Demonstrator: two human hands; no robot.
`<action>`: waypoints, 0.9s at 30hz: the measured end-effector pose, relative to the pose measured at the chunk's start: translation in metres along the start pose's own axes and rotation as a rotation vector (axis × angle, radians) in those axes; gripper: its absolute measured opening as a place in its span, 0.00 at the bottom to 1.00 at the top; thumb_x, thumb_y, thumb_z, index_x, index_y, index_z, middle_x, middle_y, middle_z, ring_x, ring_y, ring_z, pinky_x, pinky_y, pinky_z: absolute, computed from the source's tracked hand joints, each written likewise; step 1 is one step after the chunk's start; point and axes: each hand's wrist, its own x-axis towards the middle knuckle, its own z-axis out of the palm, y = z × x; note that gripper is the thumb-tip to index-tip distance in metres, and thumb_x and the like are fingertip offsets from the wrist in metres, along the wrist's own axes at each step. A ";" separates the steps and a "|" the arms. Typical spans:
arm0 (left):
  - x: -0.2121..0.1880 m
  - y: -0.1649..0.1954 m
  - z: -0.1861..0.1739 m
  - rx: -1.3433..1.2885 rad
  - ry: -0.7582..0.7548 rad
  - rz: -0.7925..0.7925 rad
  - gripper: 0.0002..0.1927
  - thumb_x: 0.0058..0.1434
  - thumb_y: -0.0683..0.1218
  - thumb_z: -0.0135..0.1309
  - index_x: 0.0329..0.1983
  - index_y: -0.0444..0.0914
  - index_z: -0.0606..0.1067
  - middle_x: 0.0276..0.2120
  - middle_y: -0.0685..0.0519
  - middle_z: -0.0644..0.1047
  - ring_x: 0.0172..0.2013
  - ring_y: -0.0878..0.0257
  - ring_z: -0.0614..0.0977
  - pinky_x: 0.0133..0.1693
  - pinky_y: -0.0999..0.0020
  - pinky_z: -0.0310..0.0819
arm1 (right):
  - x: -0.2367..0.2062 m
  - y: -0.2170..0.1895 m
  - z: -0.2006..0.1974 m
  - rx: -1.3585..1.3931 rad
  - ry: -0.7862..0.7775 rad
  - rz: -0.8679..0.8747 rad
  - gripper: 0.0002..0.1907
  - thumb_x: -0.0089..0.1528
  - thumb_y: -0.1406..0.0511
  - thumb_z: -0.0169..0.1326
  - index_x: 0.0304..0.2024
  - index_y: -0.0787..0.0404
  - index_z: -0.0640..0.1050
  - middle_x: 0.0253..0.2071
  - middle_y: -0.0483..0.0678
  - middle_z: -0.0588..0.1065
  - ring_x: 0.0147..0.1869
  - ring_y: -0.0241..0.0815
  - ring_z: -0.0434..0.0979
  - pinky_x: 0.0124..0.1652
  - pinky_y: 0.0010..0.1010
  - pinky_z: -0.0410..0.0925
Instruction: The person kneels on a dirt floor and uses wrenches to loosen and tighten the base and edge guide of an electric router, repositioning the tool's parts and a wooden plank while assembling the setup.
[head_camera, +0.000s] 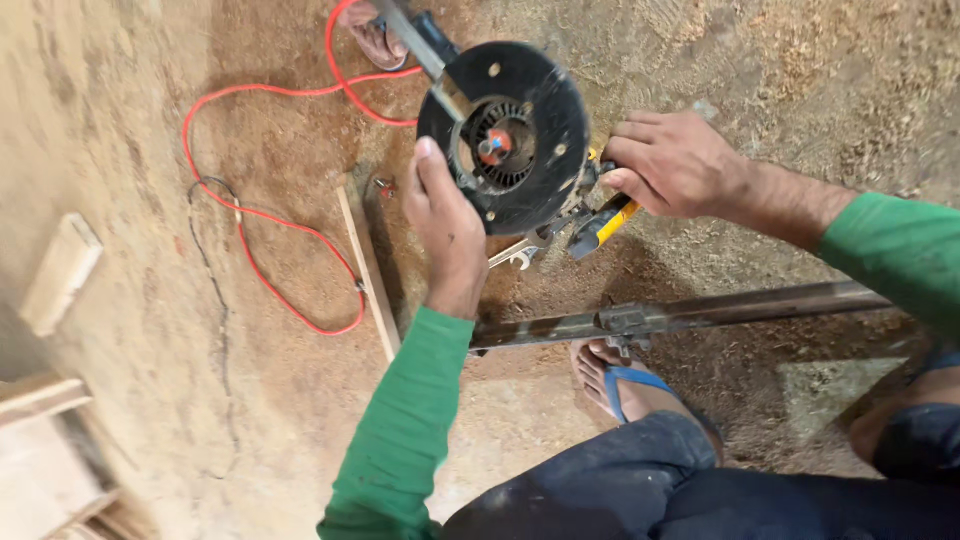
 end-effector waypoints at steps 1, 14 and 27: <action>-0.003 0.003 0.001 0.078 0.004 0.001 0.21 0.76 0.54 0.39 0.46 0.32 0.76 0.40 0.54 0.79 0.40 0.68 0.77 0.45 0.71 0.73 | 0.000 -0.001 0.001 0.009 0.009 0.006 0.22 0.72 0.54 0.39 0.33 0.60 0.73 0.28 0.50 0.71 0.32 0.46 0.70 0.34 0.39 0.70; -0.012 0.016 0.009 -0.042 0.060 -0.135 0.23 0.77 0.54 0.38 0.52 0.29 0.73 0.45 0.48 0.78 0.45 0.63 0.79 0.49 0.67 0.75 | -0.012 -0.023 0.030 0.284 0.017 0.335 0.22 0.71 0.52 0.38 0.27 0.56 0.69 0.19 0.47 0.67 0.23 0.46 0.69 0.25 0.40 0.67; -0.008 -0.008 0.003 -0.030 0.100 -0.066 0.22 0.79 0.54 0.44 0.45 0.29 0.73 0.38 0.52 0.73 0.39 0.65 0.72 0.43 0.67 0.68 | 0.024 -0.038 -0.052 0.654 -0.215 0.770 0.43 0.64 0.35 0.37 0.62 0.62 0.73 0.47 0.57 0.77 0.52 0.53 0.79 0.45 0.53 0.71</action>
